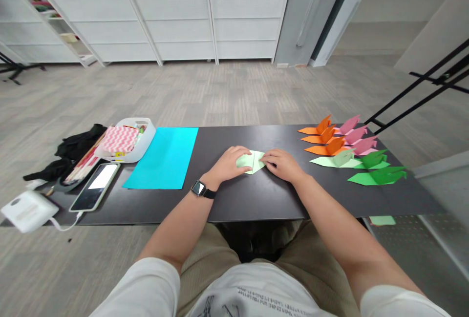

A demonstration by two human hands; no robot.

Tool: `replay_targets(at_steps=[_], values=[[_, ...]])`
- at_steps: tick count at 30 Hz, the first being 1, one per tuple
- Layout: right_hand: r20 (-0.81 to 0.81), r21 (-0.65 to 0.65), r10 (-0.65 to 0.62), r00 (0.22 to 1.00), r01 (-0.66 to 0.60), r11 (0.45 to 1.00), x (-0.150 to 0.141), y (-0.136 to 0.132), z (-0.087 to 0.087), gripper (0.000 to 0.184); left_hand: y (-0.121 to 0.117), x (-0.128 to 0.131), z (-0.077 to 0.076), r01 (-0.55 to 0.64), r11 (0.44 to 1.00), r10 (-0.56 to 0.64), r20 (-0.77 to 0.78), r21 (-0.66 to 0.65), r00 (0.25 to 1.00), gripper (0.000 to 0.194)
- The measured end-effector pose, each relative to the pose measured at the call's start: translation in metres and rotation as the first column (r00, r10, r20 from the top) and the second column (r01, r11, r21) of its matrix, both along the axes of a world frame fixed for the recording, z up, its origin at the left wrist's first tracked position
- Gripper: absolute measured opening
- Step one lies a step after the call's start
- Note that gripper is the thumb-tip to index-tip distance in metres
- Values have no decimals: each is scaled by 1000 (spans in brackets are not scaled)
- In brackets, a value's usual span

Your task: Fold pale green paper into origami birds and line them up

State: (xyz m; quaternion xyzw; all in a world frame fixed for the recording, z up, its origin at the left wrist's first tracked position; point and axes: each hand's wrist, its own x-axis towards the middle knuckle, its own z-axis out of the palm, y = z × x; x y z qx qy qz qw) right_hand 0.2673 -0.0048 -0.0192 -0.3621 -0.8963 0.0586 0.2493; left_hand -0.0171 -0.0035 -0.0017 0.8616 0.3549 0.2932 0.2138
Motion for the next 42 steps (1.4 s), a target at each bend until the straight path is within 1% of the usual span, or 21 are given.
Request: replay_targets(at_steps=[3,6,10,13,15,19,22,24,26,27,29,30,32,33,34,35,36,37,39,41,42], values=[[-22,11,-10,1000,10,1000,1,2,-1,29,-1,-1,3,44,999,-44,-50,1,998,47],[-37,12,-15,999,15,1000,-1,0,0,28,-6,8,2,82,997,-79,-125,17,989,45],[-67,-6,-1,998,0,1000,-2,-4,5,34,-12,20,0,23,998,-10,-194,65,981,35],[-85,-27,12,996,-14,1000,3,-5,7,42,-14,20,2,-8,996,24,-193,86,981,24],[-74,-30,3,997,-5,1000,8,-4,8,42,-15,17,5,-44,995,59,-175,92,983,16],[-71,18,-120,990,122,992,10,0,10,26,-15,15,8,-91,989,108,-149,116,983,8],[-148,71,-177,973,189,979,7,-1,14,20,-12,17,9,-93,984,114,-136,152,984,7],[-251,97,-200,947,230,968,6,-3,18,24,-10,18,11,-155,973,167,-59,171,984,2],[-387,105,-249,888,311,945,8,-5,22,34,-8,17,14,-248,957,234,99,154,967,9],[-448,100,-279,850,357,929,10,-5,24,37,-7,16,16,-282,951,255,195,126,947,11],[-521,82,-324,790,424,902,14,-4,25,37,-6,15,18,-299,953,264,383,35,885,12],[-534,73,-336,776,438,896,15,-4,25,37,-4,14,17,-287,958,263,464,-21,846,12],[-518,44,-347,782,429,902,16,-3,24,36,-1,14,13,-251,957,287,569,-143,770,20],[-495,22,-350,796,414,910,15,-2,22,36,0,15,10,-246,948,319,583,-203,747,27],[-465,-5,-353,812,396,918,14,-2,21,36,2,15,7,-262,931,363,563,-255,743,32],[-434,-35,-356,828,379,925,13,-1,20,36,3,15,4,-295,910,408,510,-290,757,33],[-409,-63,-360,839,367,928,12,-1,19,37,3,15,2,-340,891,444,427,-300,788,30],[-393,-86,-365,844,361,929,12,0,18,38,3,15,0,-389,878,467,323,-279,823,23],[-378,-110,-373,848,358,927,13,1,17,39,2,14,0,-457,873,477,98,-172,874,11],[-342,-107,-340,876,323,940,16,2,16,38,0,13,2,-474,879,470,-67,-61,880,10],[-304,-104,-295,906,276,955,17,1,16,37,-2,13,2,-473,881,467,-113,-25,877,12]])
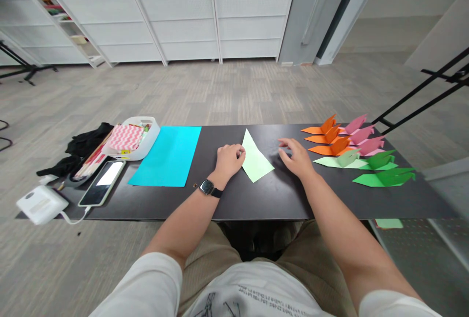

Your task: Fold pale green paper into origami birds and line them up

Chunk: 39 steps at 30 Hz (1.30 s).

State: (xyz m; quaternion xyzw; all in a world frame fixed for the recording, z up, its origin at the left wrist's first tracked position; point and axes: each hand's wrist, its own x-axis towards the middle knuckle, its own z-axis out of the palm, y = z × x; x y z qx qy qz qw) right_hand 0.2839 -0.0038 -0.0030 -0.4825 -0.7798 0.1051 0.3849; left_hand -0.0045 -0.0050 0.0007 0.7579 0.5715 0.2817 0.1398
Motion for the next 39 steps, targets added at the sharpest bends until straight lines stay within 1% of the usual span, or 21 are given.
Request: replay_targets(at_steps=[2,4,6,8,10,13,16,18,20,22,24,26,32,36,39], values=[[89,-39,154,984,-151,988,0,-3,0,35,-1,0,0,6,1000,-5,-37,9,999,18],[159,-89,296,942,-285,954,-2,-6,-1,39,0,-1,-2,2,1000,-2,-13,3,1000,20],[201,-115,360,911,-344,932,-6,-9,-2,48,2,-3,-4,-5,1000,5,31,-20,999,27],[231,-120,373,899,-354,927,-10,-10,-4,53,4,-6,-6,1,999,1,65,-43,998,36],[239,-109,371,897,-355,928,-11,-9,-6,47,5,-8,-5,13,998,-9,80,-55,997,40],[206,-69,360,910,-354,933,-10,-6,-6,28,3,-9,-3,20,998,-17,60,-58,998,35],[146,-34,283,948,-281,959,-6,-3,-5,17,-2,-9,-1,27,999,-27,-13,-22,1000,28],[119,-28,224,967,-223,975,-3,-2,-3,17,-4,-9,-1,75,997,-74,-46,24,996,26],[110,-32,196,974,-194,980,-1,-1,-2,20,-6,-9,-2,184,981,-181,-52,56,982,30],[116,-43,187,976,-183,982,0,-1,0,22,-6,-8,-3,303,952,-301,-54,51,952,32],[126,-56,177,976,-171,984,1,-1,1,23,-7,-6,-2,371,929,-369,-55,19,928,26],[131,-65,166,977,-159,985,1,-2,2,23,-9,-3,0,399,917,-399,-58,-4,915,20],[115,-56,133,984,-127,990,0,-5,4,20,-18,3,6,444,896,-442,-86,7,893,21],[114,-50,100,988,-95,994,-1,-4,2,20,-19,7,4,450,892,-446,-86,38,891,19],[125,-45,70,990,-65,997,-2,-2,-2,21,-18,10,2,467,884,-466,-53,23,883,17]])
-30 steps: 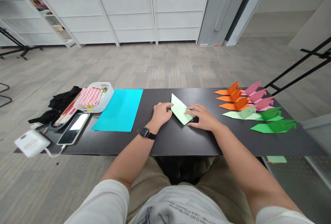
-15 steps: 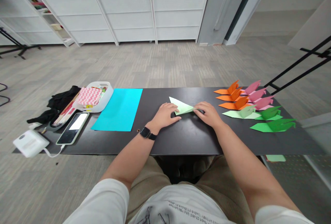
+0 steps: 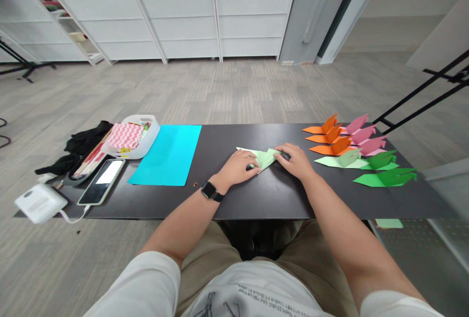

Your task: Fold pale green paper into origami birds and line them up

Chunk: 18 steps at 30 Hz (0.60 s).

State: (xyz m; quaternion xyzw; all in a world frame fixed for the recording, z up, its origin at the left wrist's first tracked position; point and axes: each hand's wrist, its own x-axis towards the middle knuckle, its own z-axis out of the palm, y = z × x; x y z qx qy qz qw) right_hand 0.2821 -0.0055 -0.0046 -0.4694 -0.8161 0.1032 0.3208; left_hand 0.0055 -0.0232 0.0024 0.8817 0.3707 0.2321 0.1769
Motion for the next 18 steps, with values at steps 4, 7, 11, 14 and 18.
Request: replay_targets(at_steps=[4,7,11,14,18], values=[[20,-8,-38,999,39,999,-3,4,-5,21,2,4,-4,-33,999,33,21,-10,999,18],[42,-11,-71,997,72,997,-6,6,-9,22,2,6,-6,-61,998,61,26,5,998,19],[63,-17,-90,994,91,996,-8,8,-14,23,2,6,-8,-64,998,63,24,11,998,18],[78,-22,-98,992,100,995,-9,8,-17,24,3,5,-10,-72,997,72,15,1,997,22],[114,-11,-117,987,119,993,-11,8,-19,26,4,6,-11,-85,996,85,-1,-9,996,30]])
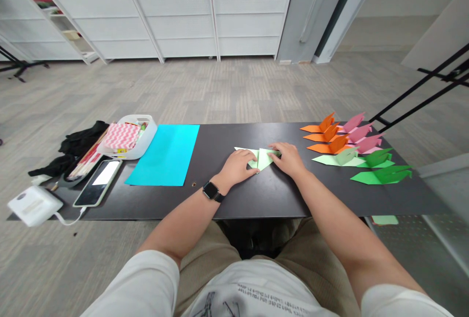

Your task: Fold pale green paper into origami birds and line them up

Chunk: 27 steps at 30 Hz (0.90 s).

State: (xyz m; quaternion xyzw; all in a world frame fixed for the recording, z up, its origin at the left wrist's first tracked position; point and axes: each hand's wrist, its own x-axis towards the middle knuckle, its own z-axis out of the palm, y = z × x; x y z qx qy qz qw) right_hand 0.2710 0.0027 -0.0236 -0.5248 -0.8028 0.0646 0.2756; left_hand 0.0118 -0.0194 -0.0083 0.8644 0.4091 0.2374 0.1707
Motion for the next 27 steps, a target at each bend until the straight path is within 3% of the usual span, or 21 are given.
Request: replay_targets(at_steps=[5,14,19,22,27], values=[[48,-6,-30,998,30,1000,-4,1,0,28,-5,2,2,-5,999,7,-44,34,999,45],[114,-49,-49,992,55,997,-7,2,3,34,-12,9,5,-55,993,69,-137,106,988,25],[118,-5,-99,988,101,995,-7,-1,7,39,-7,11,2,-5,993,18,-107,120,994,24],[120,29,-104,987,101,994,-6,-8,11,49,-6,11,0,55,991,-45,-86,121,995,24],[167,2,-60,984,60,998,-12,-19,7,82,-4,12,-3,93,991,-88,-63,93,994,26]])
